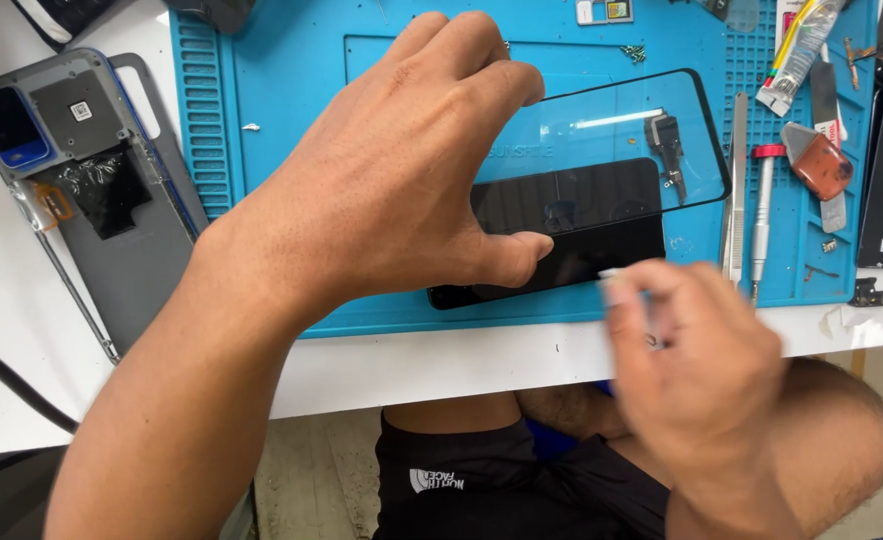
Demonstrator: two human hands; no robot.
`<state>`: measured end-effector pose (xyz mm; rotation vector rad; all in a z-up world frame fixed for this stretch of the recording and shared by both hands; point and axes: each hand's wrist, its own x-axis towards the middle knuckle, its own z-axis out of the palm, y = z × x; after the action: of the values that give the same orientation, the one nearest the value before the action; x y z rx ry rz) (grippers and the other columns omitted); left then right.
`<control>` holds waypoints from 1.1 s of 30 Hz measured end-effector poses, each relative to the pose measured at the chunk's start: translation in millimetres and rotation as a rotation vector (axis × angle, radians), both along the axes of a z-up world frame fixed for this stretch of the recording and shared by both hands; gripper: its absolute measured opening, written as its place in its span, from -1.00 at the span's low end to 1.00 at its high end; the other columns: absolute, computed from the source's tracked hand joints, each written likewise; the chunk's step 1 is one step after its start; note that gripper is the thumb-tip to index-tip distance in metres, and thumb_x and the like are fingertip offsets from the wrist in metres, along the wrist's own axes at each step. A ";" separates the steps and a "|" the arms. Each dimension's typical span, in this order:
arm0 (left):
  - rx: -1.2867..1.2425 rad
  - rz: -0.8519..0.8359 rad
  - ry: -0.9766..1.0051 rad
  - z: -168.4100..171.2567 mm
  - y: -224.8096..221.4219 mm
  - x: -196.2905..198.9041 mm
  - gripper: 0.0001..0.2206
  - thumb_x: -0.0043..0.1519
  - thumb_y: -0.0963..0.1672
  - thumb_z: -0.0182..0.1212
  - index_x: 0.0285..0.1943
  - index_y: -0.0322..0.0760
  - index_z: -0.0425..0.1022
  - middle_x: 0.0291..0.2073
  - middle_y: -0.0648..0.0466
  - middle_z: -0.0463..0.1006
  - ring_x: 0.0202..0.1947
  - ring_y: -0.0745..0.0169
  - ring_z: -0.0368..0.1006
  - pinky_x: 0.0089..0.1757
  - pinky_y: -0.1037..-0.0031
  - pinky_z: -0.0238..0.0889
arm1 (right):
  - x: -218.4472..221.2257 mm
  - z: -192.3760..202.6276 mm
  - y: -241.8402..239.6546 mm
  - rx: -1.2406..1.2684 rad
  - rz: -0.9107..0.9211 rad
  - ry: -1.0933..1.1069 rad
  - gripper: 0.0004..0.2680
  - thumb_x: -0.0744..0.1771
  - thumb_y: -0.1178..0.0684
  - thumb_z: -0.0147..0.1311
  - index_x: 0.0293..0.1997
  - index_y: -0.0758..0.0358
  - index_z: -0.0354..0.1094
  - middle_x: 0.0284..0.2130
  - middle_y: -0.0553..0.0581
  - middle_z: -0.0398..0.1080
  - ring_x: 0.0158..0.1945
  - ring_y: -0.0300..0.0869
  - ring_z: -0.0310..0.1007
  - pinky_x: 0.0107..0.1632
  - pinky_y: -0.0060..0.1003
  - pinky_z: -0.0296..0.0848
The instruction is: A person is performing a screen repair on a mobile phone, involving peeling off the old screen layer and cleaning the device on a repair mat.
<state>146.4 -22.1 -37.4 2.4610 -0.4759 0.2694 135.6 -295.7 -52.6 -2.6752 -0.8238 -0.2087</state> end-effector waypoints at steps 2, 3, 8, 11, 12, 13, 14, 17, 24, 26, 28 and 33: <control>-0.001 -0.008 -0.004 0.1 -0.4 0.3 -0.27 -0.02 0.12 0.59 0.08 -0.52 0.43 -0.15 -0.13 0.33 -0.17 -0.14 0.23 -0.23 0.14 0.25 | -9.4 3.3 23.9 0.054 0.117 0.041 -0.95 0.41 0.17 0.11 -0.15 0.26 0.47 -0.44 0.10 0.33 -0.45 -0.07 0.23 -0.33 -0.13 0.22; 0.001 -0.012 -0.016 0.2 -0.3 0.2 -0.27 -0.02 0.13 0.61 0.07 -0.52 0.42 -0.15 -0.13 0.32 -0.18 -0.14 0.23 -0.23 0.14 0.25 | -12.9 3.6 36.0 0.100 0.207 0.047 -0.98 0.37 0.19 0.15 -0.21 0.29 0.45 -0.45 0.12 0.34 -0.49 -0.06 0.25 -0.40 -0.12 0.22; -0.014 -0.020 -0.053 1.0 2.1 -1.4 -0.24 -0.02 0.13 0.65 0.09 -0.51 0.40 -0.12 -0.13 0.31 -0.21 -0.12 0.20 -0.25 0.15 0.22 | -23.8 1.8 74.6 0.211 0.324 0.025 -0.97 0.34 0.19 0.13 -0.29 0.24 0.40 -0.41 0.14 0.43 -0.51 0.07 0.33 -0.39 -0.07 0.30; -0.020 -0.039 -0.048 4.3 1.4 -1.0 -0.26 0.01 0.12 0.61 0.11 -0.51 0.40 -0.12 -0.13 0.29 -0.18 -0.14 0.19 -0.19 0.13 0.21 | -24.6 -6.8 81.8 0.221 0.352 -0.030 -0.94 0.34 0.19 0.15 -0.34 0.22 0.41 -0.53 0.10 0.38 -0.52 0.03 0.31 -0.44 -0.10 0.22; -0.010 -0.029 -0.020 5.9 1.0 -1.4 -0.25 0.01 0.11 0.62 0.14 -0.51 0.40 -0.08 -0.14 0.31 -0.14 -0.14 0.20 -0.17 0.15 0.23 | -24.9 -10.7 82.1 0.216 0.340 -0.058 -0.96 0.33 0.17 0.17 -0.31 0.24 0.44 -0.57 0.11 0.35 -0.56 0.04 0.29 -0.48 -0.09 0.20; 0.001 -0.019 0.008 7.6 0.7 -1.9 -0.24 0.01 0.11 0.63 0.18 -0.51 0.41 -0.05 -0.15 0.33 -0.10 -0.14 0.22 -0.14 0.16 0.24 | -25.2 -14.6 82.5 0.210 0.329 -0.085 -0.96 0.33 0.16 0.20 -0.28 0.26 0.47 -0.61 0.13 0.32 -0.61 0.05 0.26 -0.52 -0.09 0.18; -0.001 -0.024 0.005 7.9 0.2 -1.4 -0.24 0.01 0.11 0.63 0.18 -0.51 0.41 -0.05 -0.15 0.33 -0.10 -0.14 0.22 -0.14 0.16 0.24 | -23.9 -13.8 81.5 0.207 0.325 -0.088 -0.96 0.33 0.16 0.20 -0.28 0.26 0.47 -0.61 0.13 0.32 -0.61 0.05 0.26 -0.52 -0.09 0.18; -0.005 -0.019 0.045 8.6 -0.1 -1.8 -0.24 0.00 0.11 0.65 0.17 -0.49 0.41 -0.04 -0.14 0.34 -0.10 -0.14 0.23 -0.13 0.17 0.24 | -19.6 -10.0 73.2 0.215 0.284 -0.105 -0.91 0.32 0.20 0.17 -0.37 0.28 0.37 -0.54 0.16 0.34 -0.65 0.02 0.17 -0.58 -0.15 0.13; 0.014 -0.014 0.047 7.5 -0.7 -1.8 -0.24 0.04 0.13 0.59 0.20 -0.50 0.41 -0.04 -0.16 0.35 -0.10 -0.16 0.24 -0.13 0.15 0.25 | 13.3 -8.8 7.5 0.040 0.161 -0.010 -0.96 0.40 0.15 0.17 -0.20 0.25 0.47 -0.49 0.07 0.30 -0.53 -0.10 0.19 -0.47 -0.17 0.12; 0.011 -0.015 0.042 7.0 -0.6 -1.7 -0.26 0.04 0.12 0.57 0.19 -0.51 0.42 -0.04 -0.16 0.35 -0.10 -0.16 0.24 -0.13 0.15 0.25 | 23.0 -12.1 -12.4 0.034 0.108 -0.008 -0.95 0.41 0.17 0.19 -0.21 0.26 0.50 -0.51 0.05 0.29 -0.52 -0.18 0.14 -0.46 -0.22 0.07; 0.031 -0.016 0.053 5.4 -0.6 -1.2 -0.22 0.04 0.14 0.55 0.24 -0.52 0.41 -0.01 -0.15 0.35 -0.08 -0.14 0.24 -0.15 0.14 0.26 | 31.3 -14.1 -30.1 0.015 0.003 0.002 -0.94 0.43 0.20 0.20 -0.18 0.31 0.54 -0.55 0.02 0.12 -0.46 -0.17 0.10 -0.40 -0.21 0.09; 0.027 -0.010 0.062 6.3 -1.2 -0.8 -0.21 0.03 0.14 0.57 0.24 -0.50 0.41 0.01 -0.17 0.36 -0.03 -0.17 0.26 -0.11 0.13 0.28 | 30.0 -12.0 -42.7 0.063 -0.084 -0.001 -0.92 0.46 0.23 0.21 -0.20 0.31 0.51 -0.55 0.01 0.09 -0.43 -0.18 0.10 -0.35 -0.24 0.13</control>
<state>145.5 -23.3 -31.1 2.4850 -0.4680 0.1835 165.5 -338.4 -64.6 -2.6531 -0.6938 -0.2516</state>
